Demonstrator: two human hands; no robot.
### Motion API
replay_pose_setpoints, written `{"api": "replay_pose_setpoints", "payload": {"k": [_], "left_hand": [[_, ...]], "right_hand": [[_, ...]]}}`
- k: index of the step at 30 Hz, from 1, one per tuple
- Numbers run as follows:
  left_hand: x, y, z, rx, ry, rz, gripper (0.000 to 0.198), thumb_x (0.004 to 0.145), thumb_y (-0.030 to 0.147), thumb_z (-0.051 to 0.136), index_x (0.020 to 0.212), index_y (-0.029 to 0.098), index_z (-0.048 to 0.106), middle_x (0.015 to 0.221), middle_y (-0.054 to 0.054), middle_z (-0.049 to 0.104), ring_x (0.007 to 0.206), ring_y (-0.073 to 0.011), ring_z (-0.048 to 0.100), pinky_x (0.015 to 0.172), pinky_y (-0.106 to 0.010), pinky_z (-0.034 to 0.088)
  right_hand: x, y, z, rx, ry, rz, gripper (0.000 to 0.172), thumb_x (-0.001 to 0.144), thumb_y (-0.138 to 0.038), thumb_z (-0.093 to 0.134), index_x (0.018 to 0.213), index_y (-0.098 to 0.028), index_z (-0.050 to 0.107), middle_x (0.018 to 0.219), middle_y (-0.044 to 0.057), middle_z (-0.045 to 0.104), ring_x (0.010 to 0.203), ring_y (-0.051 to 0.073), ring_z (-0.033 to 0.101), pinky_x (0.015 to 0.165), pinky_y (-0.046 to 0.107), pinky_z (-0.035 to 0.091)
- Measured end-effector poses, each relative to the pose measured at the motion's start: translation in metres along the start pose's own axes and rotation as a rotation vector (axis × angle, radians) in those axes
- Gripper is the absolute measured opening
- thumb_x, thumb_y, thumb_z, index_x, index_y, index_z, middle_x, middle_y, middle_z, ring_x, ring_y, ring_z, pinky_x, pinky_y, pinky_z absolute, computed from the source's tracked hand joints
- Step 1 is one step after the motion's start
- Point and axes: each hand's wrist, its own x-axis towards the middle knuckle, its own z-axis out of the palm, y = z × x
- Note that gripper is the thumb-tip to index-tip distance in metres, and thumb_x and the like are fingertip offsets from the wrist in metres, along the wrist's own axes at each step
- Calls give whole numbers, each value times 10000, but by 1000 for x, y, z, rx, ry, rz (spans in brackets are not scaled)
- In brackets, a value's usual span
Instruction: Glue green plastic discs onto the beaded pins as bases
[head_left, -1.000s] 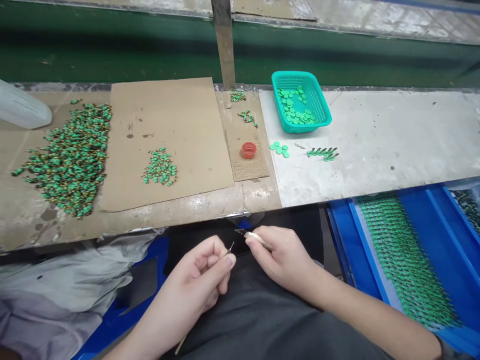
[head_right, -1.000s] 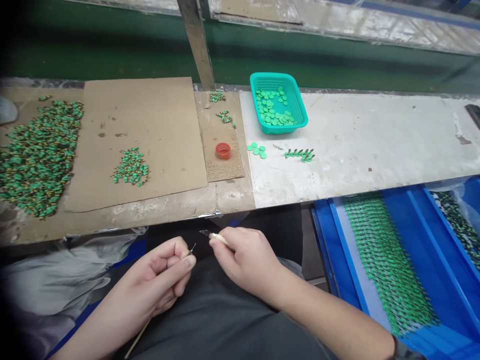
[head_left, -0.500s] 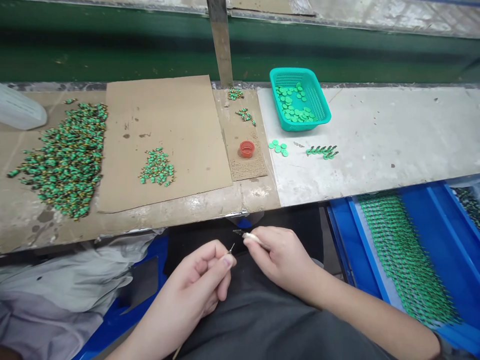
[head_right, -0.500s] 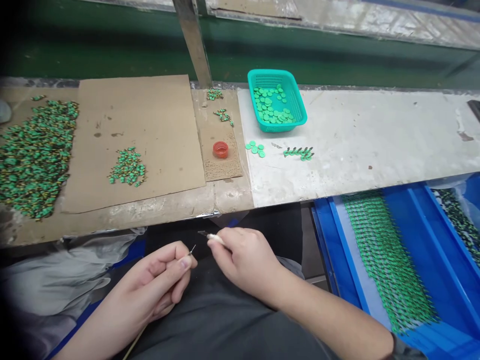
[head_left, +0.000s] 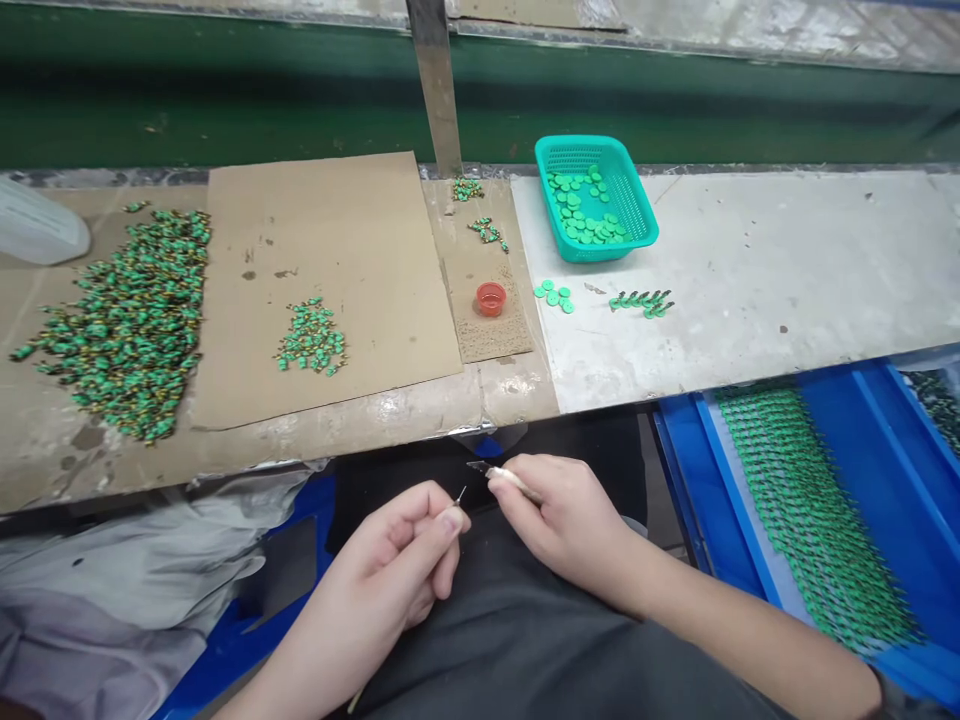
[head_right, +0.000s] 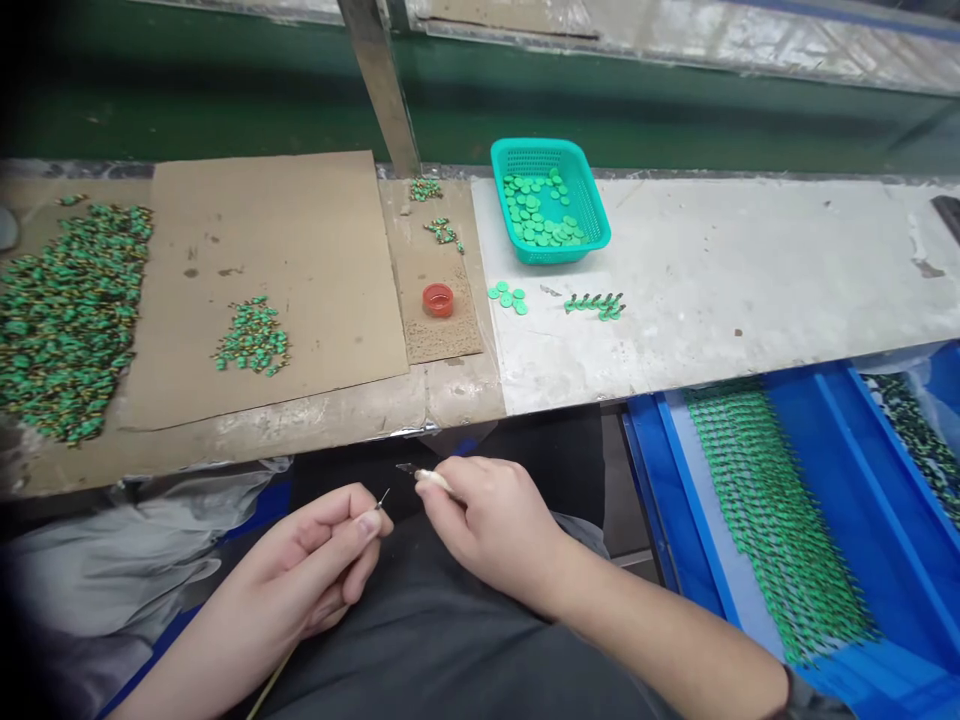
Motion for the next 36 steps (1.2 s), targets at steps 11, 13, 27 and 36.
{"api": "replay_pose_setpoints", "payload": {"k": [11,13,27,36], "left_hand": [[1,-8,-4,-22,-14,-17,675,889,873,800,949,217,655,587,58,553,456,-49,278,430,-176,194],[2,-7,-3,-25,-14,-23,667,899,867,794,943,216,656,590,54,556,464,-53,290,433,-176,203],[2,-17,-9,-29,-46,-37,640,955,853,740,958,217,671,562,69,529,449,-44,222,426,-172,207],[3,-9,-6,-95,-67,-65,649,913,844,797,914,206,676,521,65,518,420,-36,209,396,-161,194]], "right_hand": [[1,1,2,-9,-51,-79,388,1194,-309,565,815,-242,519,747,-41,583,673,116,550,703,274,422],[1,1,2,-30,-14,-47,402,1193,-305,558,799,-245,504,718,-47,555,648,118,522,678,281,405],[0,2,1,-50,7,-31,400,1196,-316,550,804,-243,528,729,-32,598,664,125,566,686,286,427],[1,2,0,-145,56,-60,393,1195,-290,549,805,-244,530,710,-36,598,632,125,554,659,294,416]]}}
